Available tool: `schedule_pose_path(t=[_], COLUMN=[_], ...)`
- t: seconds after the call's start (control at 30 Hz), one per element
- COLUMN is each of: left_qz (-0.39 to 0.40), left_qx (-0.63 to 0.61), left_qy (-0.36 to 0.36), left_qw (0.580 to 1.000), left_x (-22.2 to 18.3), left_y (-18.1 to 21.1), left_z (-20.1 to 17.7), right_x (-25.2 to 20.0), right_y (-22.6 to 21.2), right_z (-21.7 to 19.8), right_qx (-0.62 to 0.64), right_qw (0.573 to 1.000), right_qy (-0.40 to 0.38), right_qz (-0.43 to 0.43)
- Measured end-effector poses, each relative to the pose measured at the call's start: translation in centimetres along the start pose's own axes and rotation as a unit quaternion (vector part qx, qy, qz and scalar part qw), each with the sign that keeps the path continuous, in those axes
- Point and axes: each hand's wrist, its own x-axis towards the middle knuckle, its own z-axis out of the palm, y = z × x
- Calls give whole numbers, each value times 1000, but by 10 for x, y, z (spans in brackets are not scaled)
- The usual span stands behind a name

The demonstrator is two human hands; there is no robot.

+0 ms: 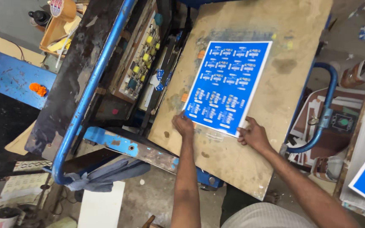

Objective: The person uses a manual die-cutting machine to process printed blue sheets. The person places a blue sheet onto the cutting die, slides the bed under the press, pulls the handle to apply pressure, and then removes the cut pieces and scrap paper.

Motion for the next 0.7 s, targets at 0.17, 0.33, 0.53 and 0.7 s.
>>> schedule_pose_path(t=[0.17,0.33,0.53,0.7], left_qz=[-105,16,189,131], left_qx=[-84,-4,-224,-366], left_qy=[-76,-47,45,-44], left_qw=[988,999,955,920], left_x=[60,122,58,-76], left_y=[-42,-10,143,243], left_z=[-36,-161,-319,-248], right_x=[-5,-81,-172,-269], right_y=[-84,-91,9,138], right_z=[13,-35,-168,-303], right_qx=[-79,-11,-94,-359], right_qw=[990,966,949,778], right_qy=[-89,-109,175,488], right_qz=[-72,-234,-245,-167])
